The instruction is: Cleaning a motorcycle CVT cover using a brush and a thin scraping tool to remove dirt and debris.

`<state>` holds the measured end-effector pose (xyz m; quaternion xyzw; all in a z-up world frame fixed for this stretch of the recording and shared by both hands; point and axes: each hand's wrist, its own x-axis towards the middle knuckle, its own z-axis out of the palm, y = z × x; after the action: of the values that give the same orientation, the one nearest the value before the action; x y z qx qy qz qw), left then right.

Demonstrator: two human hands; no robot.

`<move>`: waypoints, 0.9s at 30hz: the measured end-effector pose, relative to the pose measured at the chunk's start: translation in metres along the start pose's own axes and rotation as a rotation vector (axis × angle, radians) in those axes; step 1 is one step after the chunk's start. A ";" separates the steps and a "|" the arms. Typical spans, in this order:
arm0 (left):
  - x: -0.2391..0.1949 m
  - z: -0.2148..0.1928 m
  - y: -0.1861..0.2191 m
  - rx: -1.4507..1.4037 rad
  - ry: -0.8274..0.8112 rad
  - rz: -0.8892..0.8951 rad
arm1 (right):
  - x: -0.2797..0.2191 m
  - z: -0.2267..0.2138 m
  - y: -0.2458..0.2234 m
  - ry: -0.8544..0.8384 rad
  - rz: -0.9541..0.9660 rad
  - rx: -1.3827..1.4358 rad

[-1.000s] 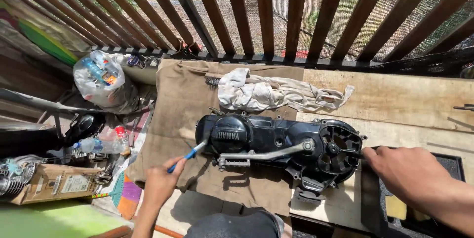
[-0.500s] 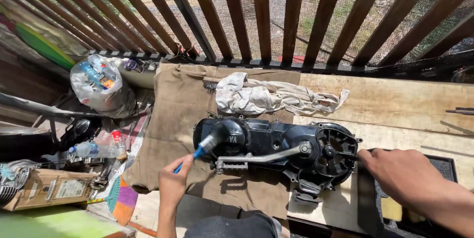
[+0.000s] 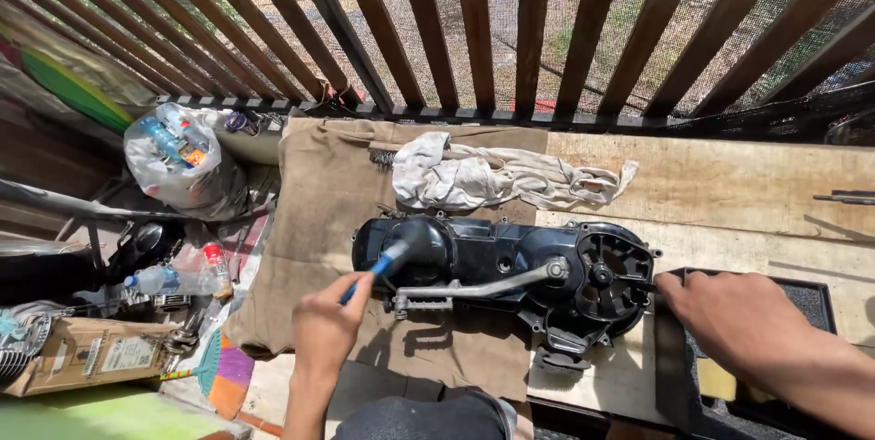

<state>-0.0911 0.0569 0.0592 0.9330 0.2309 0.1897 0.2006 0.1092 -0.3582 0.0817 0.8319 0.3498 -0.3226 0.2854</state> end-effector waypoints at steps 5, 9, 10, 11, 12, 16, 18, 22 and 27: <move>-0.003 0.000 -0.019 0.118 0.089 -0.017 | 0.007 0.024 0.006 0.234 -0.053 -0.068; -0.007 -0.021 -0.027 0.069 0.017 -0.212 | -0.053 -0.060 -0.001 0.019 0.130 -0.033; -0.011 -0.019 -0.026 0.075 0.012 -0.220 | -0.060 -0.080 -0.009 0.014 0.120 -0.034; -0.010 -0.015 -0.025 0.070 0.052 -0.246 | -0.066 -0.101 -0.016 0.043 0.115 0.130; -0.010 -0.012 -0.023 0.066 0.093 -0.271 | -0.074 -0.122 -0.022 0.073 0.110 0.295; -0.023 0.062 -0.054 -0.415 0.267 -0.268 | -0.010 -0.082 -0.048 0.527 -0.283 0.543; -0.024 0.107 -0.064 -0.827 0.233 -0.600 | 0.016 -0.079 -0.068 0.619 -0.459 0.638; -0.005 0.129 -0.012 -0.875 0.380 -0.531 | 0.033 -0.091 -0.091 0.646 -0.494 0.679; -0.001 0.111 0.022 -0.431 0.418 -0.392 | 0.047 -0.092 -0.108 0.775 -0.539 0.828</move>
<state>-0.0346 0.0066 -0.0252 0.7483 0.3961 0.3788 0.3737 0.0836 -0.2109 0.0780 0.8125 0.4714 -0.1671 -0.2994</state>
